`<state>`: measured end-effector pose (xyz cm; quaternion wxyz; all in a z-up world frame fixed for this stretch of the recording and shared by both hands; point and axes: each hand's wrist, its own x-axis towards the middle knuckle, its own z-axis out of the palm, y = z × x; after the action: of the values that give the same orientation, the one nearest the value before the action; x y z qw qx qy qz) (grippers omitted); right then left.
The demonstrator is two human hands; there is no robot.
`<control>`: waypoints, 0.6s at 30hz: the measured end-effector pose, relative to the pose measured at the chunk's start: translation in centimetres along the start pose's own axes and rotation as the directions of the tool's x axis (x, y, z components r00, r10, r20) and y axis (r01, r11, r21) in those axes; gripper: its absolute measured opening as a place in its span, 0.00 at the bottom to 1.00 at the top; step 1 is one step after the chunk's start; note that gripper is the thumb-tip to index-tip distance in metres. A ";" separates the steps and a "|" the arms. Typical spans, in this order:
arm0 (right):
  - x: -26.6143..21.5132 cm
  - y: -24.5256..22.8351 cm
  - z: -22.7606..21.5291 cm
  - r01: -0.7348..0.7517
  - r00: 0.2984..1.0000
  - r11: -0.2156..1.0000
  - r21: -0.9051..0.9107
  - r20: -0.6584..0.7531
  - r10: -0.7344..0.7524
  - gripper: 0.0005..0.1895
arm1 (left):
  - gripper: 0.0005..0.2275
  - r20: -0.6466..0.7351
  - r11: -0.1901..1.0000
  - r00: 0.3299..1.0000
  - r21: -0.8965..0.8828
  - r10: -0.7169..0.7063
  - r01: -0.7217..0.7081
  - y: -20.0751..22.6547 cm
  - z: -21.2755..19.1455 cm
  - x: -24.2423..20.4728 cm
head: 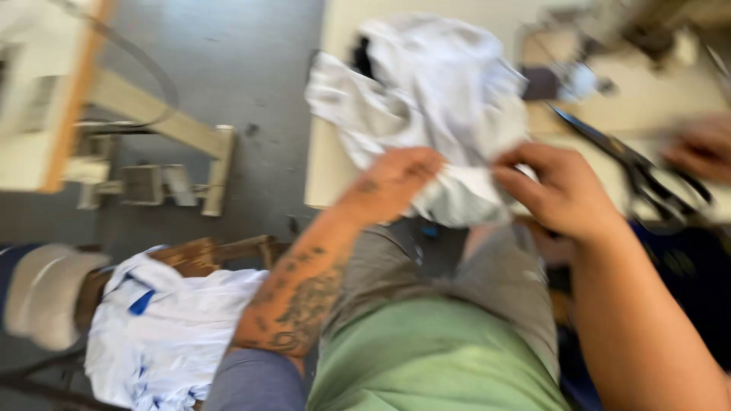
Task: Trimming excess fabric and loose threads from a white garment using scissors at a sewing station.
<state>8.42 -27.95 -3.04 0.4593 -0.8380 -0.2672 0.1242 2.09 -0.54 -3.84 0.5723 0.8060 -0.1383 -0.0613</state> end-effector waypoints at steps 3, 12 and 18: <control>-0.3 -1.4 -0.2 0.242 0.959 0.969 0.041 -0.161 -0.232 0.10 | 0.18 0.016 0.995 0.999 0.084 0.048 -0.049 3.1 -0.7 0.3; -1.4 -6.0 2.3 0.491 0.827 0.853 -0.174 -0.213 -0.520 0.04 | 0.19 -0.002 0.987 0.991 0.083 0.137 -0.137 4.5 0.0 -0.1; -2.0 -5.4 4.7 0.414 0.791 0.812 -0.412 -0.279 -0.545 0.02 | 0.08 -0.188 0.961 0.955 0.202 0.230 -0.191 2.6 1.6 -0.6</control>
<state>2.80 -23.39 -1.18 0.3720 -0.8129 -0.3951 -0.2112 0.65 -2.65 -1.95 0.5110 0.8373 -0.1676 0.0982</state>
